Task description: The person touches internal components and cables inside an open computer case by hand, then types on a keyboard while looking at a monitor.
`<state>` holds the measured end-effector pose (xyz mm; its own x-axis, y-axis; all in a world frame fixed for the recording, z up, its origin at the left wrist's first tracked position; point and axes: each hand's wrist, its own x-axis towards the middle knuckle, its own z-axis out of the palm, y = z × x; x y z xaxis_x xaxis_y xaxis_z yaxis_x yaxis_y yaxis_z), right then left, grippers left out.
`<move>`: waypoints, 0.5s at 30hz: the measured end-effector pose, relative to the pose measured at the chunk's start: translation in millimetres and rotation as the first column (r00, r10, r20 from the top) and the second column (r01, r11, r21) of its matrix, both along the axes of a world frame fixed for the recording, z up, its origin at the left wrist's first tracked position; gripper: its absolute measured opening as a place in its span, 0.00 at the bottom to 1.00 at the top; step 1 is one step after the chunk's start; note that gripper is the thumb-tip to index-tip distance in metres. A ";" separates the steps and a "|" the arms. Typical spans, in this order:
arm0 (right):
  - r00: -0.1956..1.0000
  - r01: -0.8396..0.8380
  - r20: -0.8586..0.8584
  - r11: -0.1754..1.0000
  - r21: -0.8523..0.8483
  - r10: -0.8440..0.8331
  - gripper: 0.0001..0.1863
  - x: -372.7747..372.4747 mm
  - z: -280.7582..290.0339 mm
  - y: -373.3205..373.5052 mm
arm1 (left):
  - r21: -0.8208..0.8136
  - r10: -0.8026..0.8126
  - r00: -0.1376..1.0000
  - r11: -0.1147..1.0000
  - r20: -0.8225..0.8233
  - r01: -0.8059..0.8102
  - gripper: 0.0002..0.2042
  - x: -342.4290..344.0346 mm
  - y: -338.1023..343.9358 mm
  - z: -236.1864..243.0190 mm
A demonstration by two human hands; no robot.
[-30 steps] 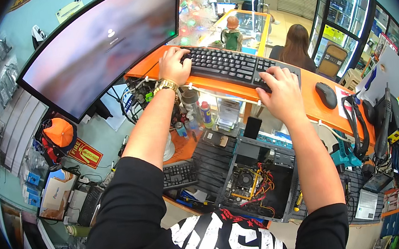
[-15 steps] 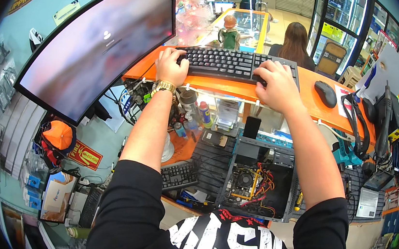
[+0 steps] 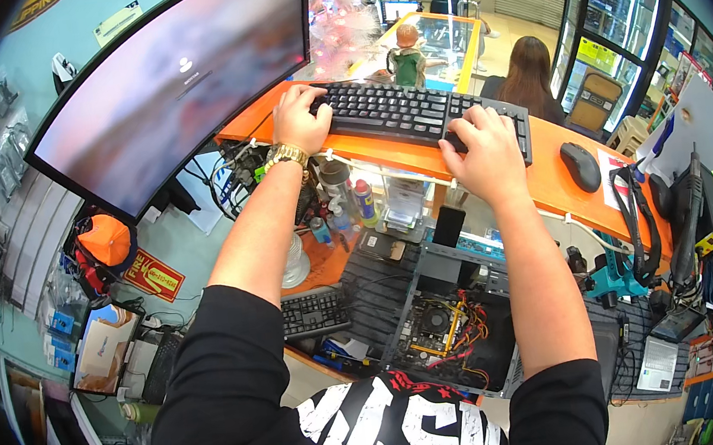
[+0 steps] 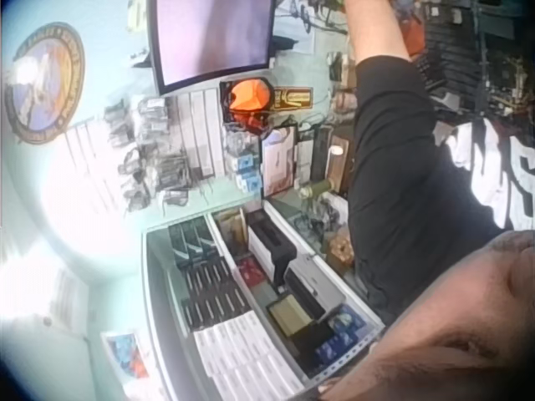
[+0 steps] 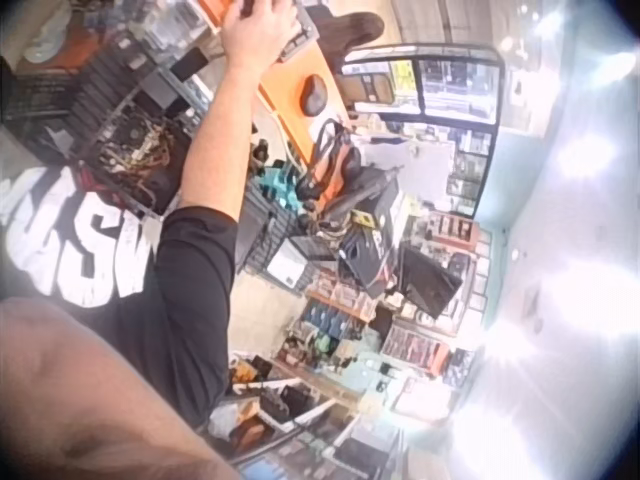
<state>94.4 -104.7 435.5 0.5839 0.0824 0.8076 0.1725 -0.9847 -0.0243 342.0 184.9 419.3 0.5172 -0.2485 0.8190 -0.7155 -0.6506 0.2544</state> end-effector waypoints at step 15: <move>1.000 0.006 -0.002 1.000 0.021 -0.005 0.12 -0.9 -0.7 -6.8 | -0.316 -0.189 0.981 0.934 -0.043 0.166 0.31 5.3 -3.9 -1.4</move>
